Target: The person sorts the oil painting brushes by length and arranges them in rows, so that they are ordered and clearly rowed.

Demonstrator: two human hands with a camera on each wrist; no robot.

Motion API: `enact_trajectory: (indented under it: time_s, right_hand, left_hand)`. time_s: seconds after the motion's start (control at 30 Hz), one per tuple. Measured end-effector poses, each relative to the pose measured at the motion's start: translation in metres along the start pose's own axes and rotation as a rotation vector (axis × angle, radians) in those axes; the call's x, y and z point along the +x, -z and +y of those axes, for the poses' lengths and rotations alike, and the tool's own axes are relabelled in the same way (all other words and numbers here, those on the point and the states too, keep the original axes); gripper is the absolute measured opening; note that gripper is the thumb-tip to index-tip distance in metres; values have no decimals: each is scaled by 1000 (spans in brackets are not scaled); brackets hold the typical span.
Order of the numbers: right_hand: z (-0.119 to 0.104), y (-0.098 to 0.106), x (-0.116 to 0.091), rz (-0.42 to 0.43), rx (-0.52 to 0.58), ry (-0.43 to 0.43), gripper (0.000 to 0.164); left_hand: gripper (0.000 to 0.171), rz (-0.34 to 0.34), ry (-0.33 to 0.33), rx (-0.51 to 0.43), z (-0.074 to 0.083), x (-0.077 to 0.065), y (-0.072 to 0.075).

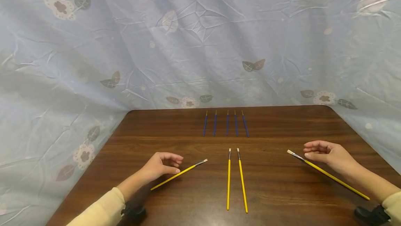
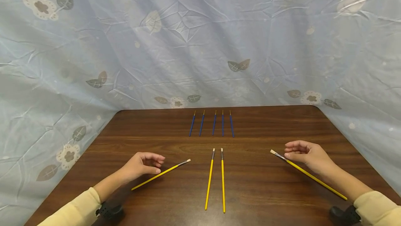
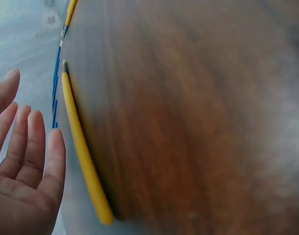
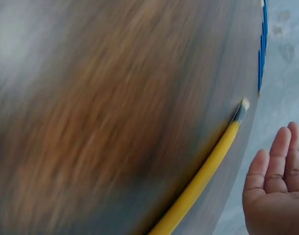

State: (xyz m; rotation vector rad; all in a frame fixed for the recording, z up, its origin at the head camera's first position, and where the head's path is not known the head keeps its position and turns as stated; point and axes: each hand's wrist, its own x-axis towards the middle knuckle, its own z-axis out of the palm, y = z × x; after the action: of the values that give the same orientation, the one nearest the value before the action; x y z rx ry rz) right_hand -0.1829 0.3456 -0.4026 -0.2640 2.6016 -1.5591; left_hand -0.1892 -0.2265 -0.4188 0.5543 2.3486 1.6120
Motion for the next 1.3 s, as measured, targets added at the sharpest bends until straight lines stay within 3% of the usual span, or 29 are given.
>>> enact_trajectory:
  time_s: [0.13,0.53,0.73,1.1,1.3]
  right_hand:
    - [8,7,-3,-19,-60,-32,52]
    - [23,9,-5,-75,-30,-121,59]
    - [26,6,-3,-102,-48,-124,59]
    - [24,3,0,-76,-44,-154,59]
    - [25,1,0,-43,-89,-155,59]
  left_hand:
    - [41,-10,13,-2,-4,-3,0]
    - [39,-10,-2,11,-10,-2,-4]
    - [36,5,58,39,-12,-2,-5]
    - [38,1,57,42,-12,-1,-8]
    - [34,21,56,93,-13,2,-9]
